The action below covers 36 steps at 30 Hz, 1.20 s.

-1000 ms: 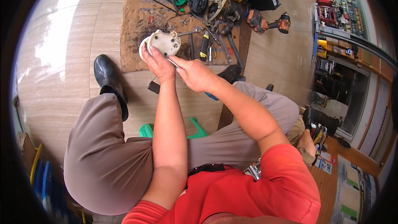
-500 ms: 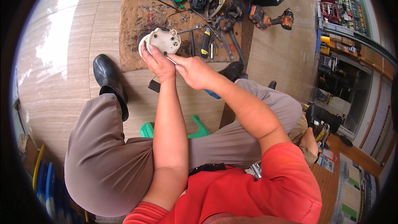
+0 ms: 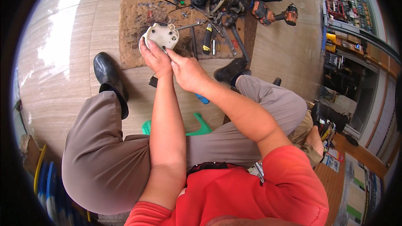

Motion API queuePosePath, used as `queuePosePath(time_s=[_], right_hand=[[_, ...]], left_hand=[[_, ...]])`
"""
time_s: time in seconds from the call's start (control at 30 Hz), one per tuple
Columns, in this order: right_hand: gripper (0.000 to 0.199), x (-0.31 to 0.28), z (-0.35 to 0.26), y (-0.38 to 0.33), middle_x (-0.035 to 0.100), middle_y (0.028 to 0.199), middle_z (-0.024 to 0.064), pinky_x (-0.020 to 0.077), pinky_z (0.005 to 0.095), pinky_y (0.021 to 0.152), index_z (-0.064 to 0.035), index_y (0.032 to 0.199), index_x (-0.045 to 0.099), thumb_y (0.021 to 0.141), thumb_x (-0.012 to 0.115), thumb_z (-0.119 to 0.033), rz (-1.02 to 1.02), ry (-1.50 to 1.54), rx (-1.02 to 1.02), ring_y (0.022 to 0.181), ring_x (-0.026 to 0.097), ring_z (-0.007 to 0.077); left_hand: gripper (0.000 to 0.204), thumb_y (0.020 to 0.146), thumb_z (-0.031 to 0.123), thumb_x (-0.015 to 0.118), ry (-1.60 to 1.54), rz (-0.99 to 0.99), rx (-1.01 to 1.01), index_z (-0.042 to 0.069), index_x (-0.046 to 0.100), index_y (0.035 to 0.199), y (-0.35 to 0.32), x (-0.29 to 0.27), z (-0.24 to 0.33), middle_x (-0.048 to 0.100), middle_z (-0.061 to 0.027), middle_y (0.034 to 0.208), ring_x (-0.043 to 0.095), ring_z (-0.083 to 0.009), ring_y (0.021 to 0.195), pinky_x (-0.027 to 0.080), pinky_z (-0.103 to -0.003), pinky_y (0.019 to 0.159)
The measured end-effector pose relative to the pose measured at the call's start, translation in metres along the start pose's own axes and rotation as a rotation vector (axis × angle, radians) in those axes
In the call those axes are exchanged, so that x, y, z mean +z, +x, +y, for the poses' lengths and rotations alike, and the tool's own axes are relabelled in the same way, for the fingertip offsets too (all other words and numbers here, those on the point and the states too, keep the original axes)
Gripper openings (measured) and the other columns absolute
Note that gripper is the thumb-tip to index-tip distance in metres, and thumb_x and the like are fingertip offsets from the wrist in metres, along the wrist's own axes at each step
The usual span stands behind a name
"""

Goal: The person disassembles a fuel pump assembly by using a screwdriver to pry and loosen components, then pulling them apart by hand.

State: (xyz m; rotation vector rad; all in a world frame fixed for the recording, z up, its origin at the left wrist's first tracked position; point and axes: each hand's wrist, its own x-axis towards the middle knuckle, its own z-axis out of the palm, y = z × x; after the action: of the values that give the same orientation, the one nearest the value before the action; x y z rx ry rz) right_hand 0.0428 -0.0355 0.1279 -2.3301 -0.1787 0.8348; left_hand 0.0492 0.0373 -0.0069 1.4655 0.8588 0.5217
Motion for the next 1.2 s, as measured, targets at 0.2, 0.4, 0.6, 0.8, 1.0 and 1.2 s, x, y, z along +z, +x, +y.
queuePosePath(time_s=[0.2, 0.4, 0.6, 0.8, 1.0, 1.2], right_hand=[[0.043, 0.003, 0.004, 0.0, 0.065, 0.101, 0.0304, 0.0515, 0.0461, 0.084, -0.0051, 0.14, 0.048, 0.098, 0.048, -0.012, 0.038, 0.033, -0.016, 0.097, 0.063, 0.0459], [0.041, 0.008, 0.017, 0.003, 0.065, 0.099, 0.0305, 0.0514, 0.0479, 0.081, -0.0039, 0.137, 0.051, 0.096, 0.05, -0.012, 0.13, 0.074, -0.124, 0.093, 0.063, 0.0459], [0.024, -0.008, 0.014, 0.008, 0.066, 0.088, 0.0267, 0.0512, 0.0501, 0.075, -0.0012, 0.11, 0.061, 0.091, 0.06, -0.016, 0.192, -0.024, -0.146, 0.085, 0.064, 0.0451], [0.016, -0.012, 0.013, 0.037, 0.064, 0.088, 0.0192, 0.0522, 0.0473, 0.072, -0.0014, 0.087, 0.062, 0.088, 0.064, -0.017, 0.238, -0.226, -0.323, 0.083, 0.064, 0.0409], [0.013, -0.003, 0.009, 0.043, 0.065, 0.088, 0.0148, 0.0548, 0.0452, 0.068, -0.005, 0.084, 0.063, 0.088, 0.062, -0.017, 0.238, -0.424, -0.368, 0.079, 0.067, 0.0359], [0.011, 0.006, 0.018, 0.046, 0.064, 0.086, 0.0155, 0.0553, 0.0449, 0.064, -0.0043, 0.086, 0.058, 0.088, 0.058, -0.015, 0.294, -0.495, -0.462, 0.072, 0.067, 0.0363]], left_hand=[[0.044, 0.102, 0.026, 0.046, 0.031, 0.016, 0.017, -0.005, 0.048, 0.133, 0.0, 0.001, -0.001, 0.054, -0.027, 0.129, 0.053, -0.041, 0.117, 0.041, -0.044, 0.1], [0.046, 0.102, 0.028, 0.045, -0.006, 0.047, -0.041, -0.005, 0.048, 0.134, -0.003, 0.004, 0.0, 0.053, -0.0265, 0.13, 0.052, -0.0403, 0.118, 0.04, -0.044, 0.102], [0.047, 0.101, 0.029, 0.046, -0.138, 0.015, -0.124, -0.004, 0.047, 0.135, -0.003, 0.002, 0.006, 0.052, -0.024, 0.133, 0.051, -0.0373, 0.121, 0.039, -0.043, 0.104], [0.044, 0.102, 0.029, 0.041, -0.083, 0.058, -0.093, -0.004, 0.052, 0.13, -0.003, 0.005, 0.006, 0.058, -0.0205, 0.124, 0.056, -0.0303, 0.112, 0.043, -0.039, 0.099], [0.045, 0.102, 0.03, 0.041, -0.062, 0.066, -0.076, -0.004, 0.052, 0.13, -0.002, 0.004, 0.007, 0.058, -0.0209, 0.125, 0.056, -0.0328, 0.114, 0.041, -0.041, 0.101], [0.048, 0.101, 0.03, 0.043, -0.097, 0.027, -0.117, -0.005, 0.049, 0.133, -0.002, 0.0, 0.008, 0.053, -0.0235, 0.132, 0.051, -0.0354, 0.12, 0.038, -0.042, 0.104]])
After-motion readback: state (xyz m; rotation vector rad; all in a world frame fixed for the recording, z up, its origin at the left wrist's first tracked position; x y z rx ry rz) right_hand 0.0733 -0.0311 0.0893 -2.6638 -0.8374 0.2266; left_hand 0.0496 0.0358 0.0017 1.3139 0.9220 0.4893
